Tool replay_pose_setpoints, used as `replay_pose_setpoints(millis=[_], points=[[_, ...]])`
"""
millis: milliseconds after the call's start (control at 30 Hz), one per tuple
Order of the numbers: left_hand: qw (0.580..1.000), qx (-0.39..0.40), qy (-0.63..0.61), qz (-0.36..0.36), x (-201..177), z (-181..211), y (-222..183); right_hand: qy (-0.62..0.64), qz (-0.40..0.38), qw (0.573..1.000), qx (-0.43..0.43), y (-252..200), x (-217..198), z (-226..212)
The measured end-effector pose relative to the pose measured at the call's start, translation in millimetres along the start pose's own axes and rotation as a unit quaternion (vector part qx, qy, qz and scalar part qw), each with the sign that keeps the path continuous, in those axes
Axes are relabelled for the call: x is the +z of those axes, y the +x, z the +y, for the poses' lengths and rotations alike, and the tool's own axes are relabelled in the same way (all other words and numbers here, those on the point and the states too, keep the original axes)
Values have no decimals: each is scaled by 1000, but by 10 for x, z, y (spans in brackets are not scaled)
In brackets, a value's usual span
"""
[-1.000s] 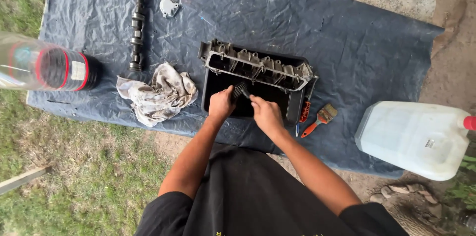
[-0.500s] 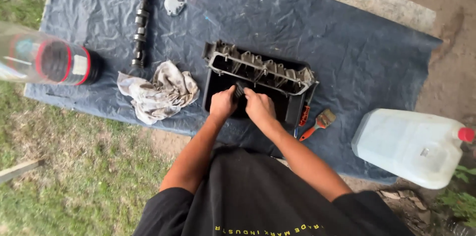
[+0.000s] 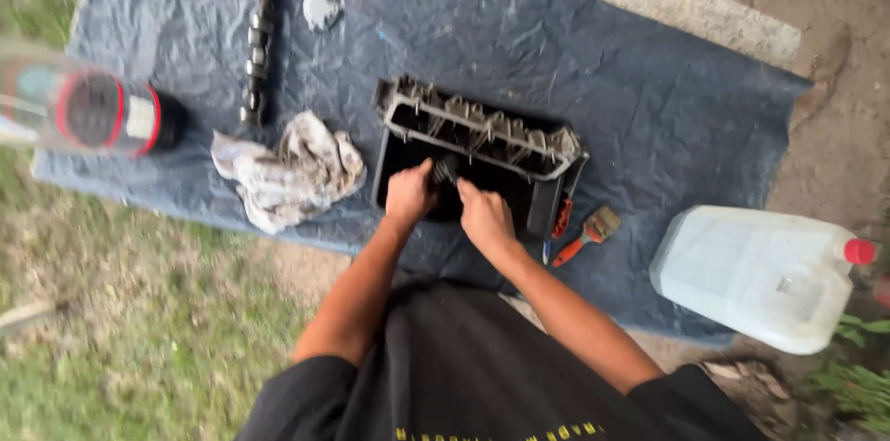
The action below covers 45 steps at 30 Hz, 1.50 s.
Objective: Scrubbing grease and debris off an engine gear using a small brush and cleaning fluid in a container.
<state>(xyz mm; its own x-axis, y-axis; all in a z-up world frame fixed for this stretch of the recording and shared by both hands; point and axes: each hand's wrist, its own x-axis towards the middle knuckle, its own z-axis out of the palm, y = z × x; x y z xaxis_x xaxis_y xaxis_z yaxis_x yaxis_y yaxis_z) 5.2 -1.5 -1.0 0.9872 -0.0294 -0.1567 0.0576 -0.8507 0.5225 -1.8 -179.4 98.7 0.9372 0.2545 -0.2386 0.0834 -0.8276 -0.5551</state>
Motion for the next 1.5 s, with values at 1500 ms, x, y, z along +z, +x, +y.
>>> replay_pose_setpoints(millis=[1500], points=[[999,-35,2,-21,-85,50,-1,29,-3,999,-39,292,-166,-169]])
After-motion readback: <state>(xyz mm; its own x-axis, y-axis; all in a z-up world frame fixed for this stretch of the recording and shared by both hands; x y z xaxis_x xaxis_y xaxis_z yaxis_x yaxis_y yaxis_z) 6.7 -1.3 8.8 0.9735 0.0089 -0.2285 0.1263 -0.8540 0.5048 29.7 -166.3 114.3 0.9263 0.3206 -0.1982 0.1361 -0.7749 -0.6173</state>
